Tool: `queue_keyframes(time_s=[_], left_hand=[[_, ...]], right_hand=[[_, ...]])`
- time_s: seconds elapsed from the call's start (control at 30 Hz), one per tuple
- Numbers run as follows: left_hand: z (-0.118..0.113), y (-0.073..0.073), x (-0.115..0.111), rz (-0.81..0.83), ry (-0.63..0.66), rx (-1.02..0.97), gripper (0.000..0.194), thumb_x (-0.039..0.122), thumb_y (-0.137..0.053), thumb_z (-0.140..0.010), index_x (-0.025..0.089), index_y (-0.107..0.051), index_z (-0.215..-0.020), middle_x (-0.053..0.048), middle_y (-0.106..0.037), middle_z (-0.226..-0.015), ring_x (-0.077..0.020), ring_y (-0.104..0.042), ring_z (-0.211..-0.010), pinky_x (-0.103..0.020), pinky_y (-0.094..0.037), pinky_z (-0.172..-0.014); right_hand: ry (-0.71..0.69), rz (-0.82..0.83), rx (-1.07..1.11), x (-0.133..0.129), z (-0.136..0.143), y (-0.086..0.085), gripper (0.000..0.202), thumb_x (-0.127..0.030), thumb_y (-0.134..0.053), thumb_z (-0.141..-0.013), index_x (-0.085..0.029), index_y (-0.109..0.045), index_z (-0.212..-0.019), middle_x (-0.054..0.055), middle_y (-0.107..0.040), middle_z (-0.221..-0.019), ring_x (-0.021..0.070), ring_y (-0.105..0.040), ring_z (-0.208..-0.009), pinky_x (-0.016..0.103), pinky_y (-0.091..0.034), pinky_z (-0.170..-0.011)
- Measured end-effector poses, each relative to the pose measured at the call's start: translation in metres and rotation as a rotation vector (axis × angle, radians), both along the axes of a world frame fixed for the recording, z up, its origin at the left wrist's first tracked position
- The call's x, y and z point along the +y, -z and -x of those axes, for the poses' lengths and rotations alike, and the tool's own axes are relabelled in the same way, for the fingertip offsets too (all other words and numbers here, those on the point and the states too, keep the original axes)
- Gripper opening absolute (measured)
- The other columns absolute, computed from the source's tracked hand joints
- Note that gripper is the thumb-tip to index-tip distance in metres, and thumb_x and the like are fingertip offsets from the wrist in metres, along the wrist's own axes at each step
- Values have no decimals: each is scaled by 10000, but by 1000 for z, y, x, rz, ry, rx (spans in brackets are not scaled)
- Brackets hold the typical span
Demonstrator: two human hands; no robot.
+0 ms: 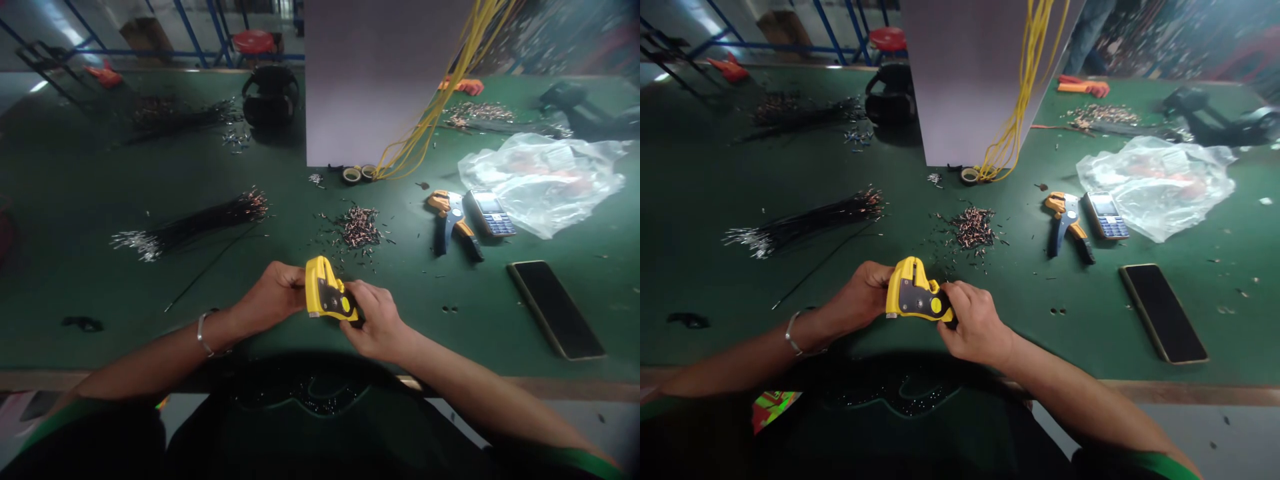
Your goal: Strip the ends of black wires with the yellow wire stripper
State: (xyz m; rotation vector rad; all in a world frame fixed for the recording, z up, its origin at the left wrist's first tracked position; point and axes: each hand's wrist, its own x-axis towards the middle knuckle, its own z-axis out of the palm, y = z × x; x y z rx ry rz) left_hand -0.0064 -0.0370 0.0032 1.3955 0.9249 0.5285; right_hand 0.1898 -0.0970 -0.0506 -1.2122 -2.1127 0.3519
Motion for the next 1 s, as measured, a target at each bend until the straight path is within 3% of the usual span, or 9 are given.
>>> queue_keyframes(time_s=[0.53, 0.73, 1.0], left_hand=[[0, 2, 1, -6, 6, 47, 67, 215, -714, -706, 179, -762, -736, -3, -745, -732, -101, -642, -642, -191, -516, -617], [-1, 2, 2, 35, 17, 29, 38, 174, -722, -683, 183, -753, -703, 6, -740, -718, -81, -620, -627, -175, -499, -622], [-4, 14, 3, 128, -65, 44, 27, 135, -698, -648, 141, -680, -629, 32, -643, -583, -56, -517, -528, -174, -422, -534]], right_hand=[[13, -82, -52, 2, 1, 2, 165, -188, -495, -731, -170, -497, -895, 39, -603, -656, 172, -549, -540, 292, -410, -523], [-3, -67, -40, 3, 0, 2, 109, -180, -489, -723, -180, -495, -832, 16, -549, -608, 158, -488, -508, 286, -363, -503], [59, -1, -26, 2, 2, 13, 120, -186, -480, -708, -190, -473, -828, 28, -574, -629, 182, -541, -548, 293, -393, -547]])
